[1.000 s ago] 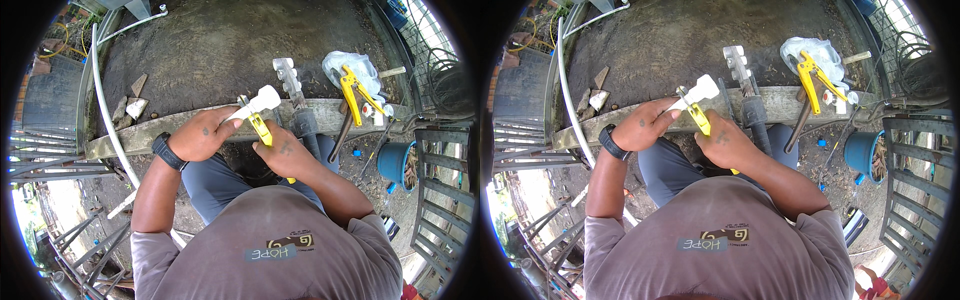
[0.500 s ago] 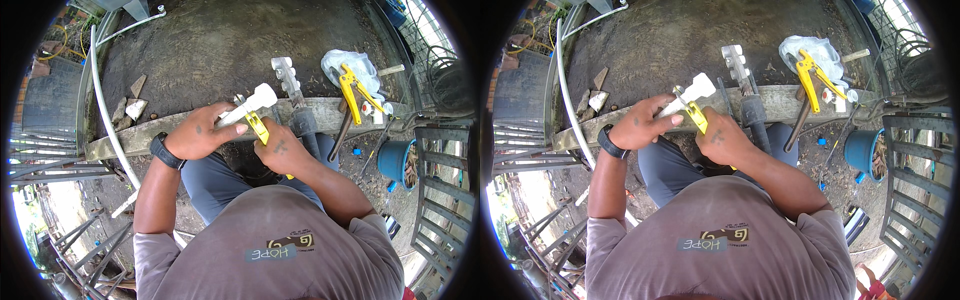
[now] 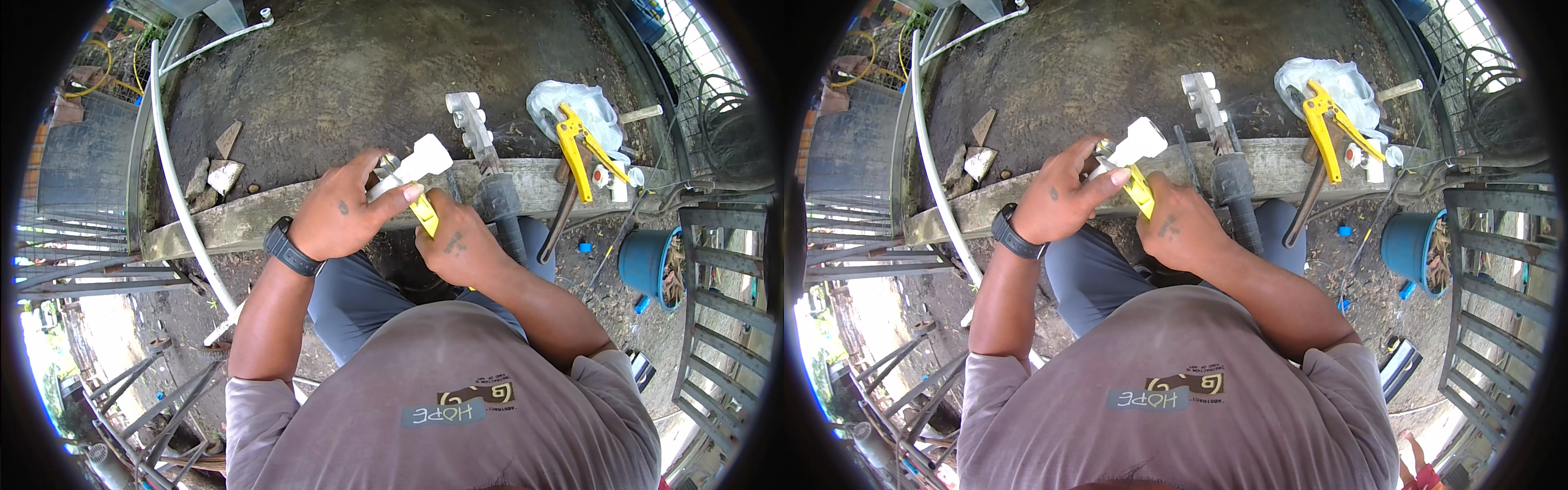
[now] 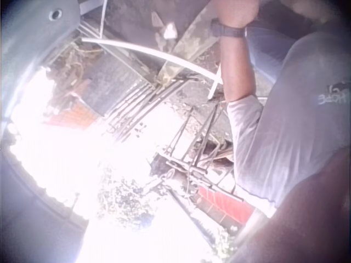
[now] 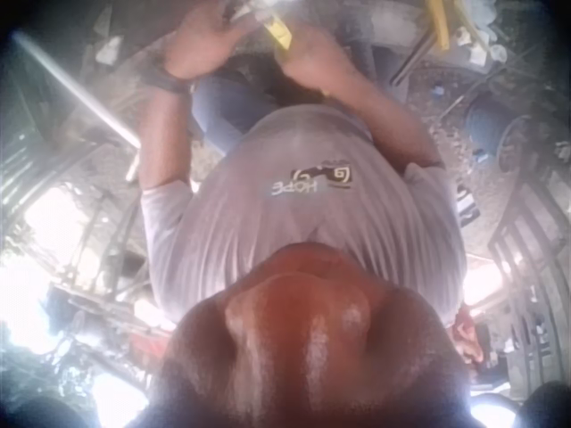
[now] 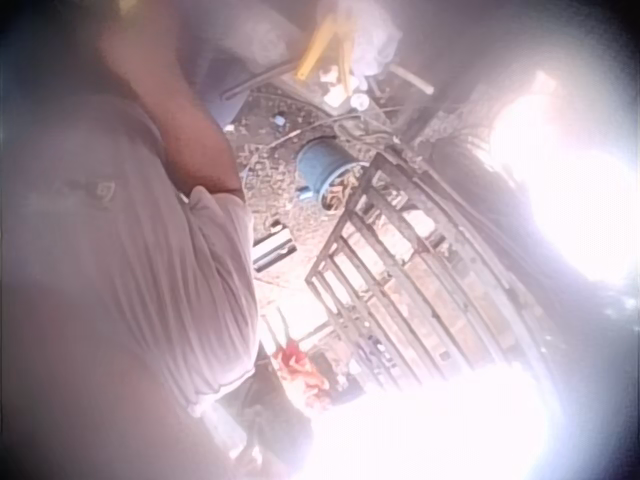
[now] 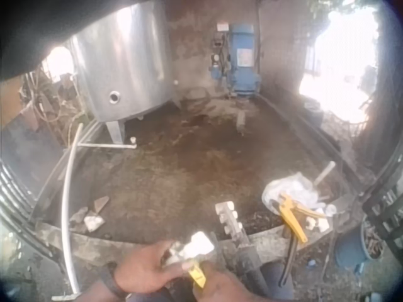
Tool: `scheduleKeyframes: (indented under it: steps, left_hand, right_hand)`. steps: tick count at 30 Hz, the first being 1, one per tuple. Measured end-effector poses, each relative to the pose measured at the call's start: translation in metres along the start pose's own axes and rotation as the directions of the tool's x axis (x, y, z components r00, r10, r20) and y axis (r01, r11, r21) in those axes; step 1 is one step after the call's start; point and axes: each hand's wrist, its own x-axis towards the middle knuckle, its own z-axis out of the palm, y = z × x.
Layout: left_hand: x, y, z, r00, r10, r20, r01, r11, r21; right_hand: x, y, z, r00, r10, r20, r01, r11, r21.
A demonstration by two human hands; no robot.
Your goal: The person assembles white PVC pipe segments and fittings on a wooden workbench. They use a yellow pipe cutter to trim a pipe and a bench vise to hold pieces while joining them. The person repeatedly aligns and connects pipe sections and fittings by hand.
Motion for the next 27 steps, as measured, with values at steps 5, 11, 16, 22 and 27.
scheduleKeyframes:
  steps: [5,11,16,22,27]
  left_hand:
    - [0.0,0.002,-0.001,0.999,0.024,-0.034,-0.024,1.0,-0.014]
    - [-0.001,0.004,-0.01,0.997,0.038,-0.07,-0.04,0.998,-0.041]
    - [-0.009,-0.005,-0.015,0.988,0.086,-0.129,-0.087,0.996,0.005]
    - [-0.02,0.004,-0.027,0.992,0.052,-0.118,-0.055,0.998,-0.029]
    - [-0.021,0.001,-0.03,0.994,0.057,-0.09,-0.06,0.998,-0.028]
  right_hand:
    - [0.002,-0.007,-0.003,1.0,-0.008,-0.007,0.008,1.0,-0.012]
    - [0.003,-0.017,-0.014,0.991,0.076,0.112,-0.077,0.997,0.0]
    - [-0.011,0.003,-0.001,0.991,0.027,0.129,-0.031,0.999,0.035]
    - [-0.016,0.002,0.003,0.981,0.076,0.18,-0.101,0.986,0.133]
    - [-0.014,0.006,0.006,0.991,-0.007,0.135,-0.006,0.996,0.094]
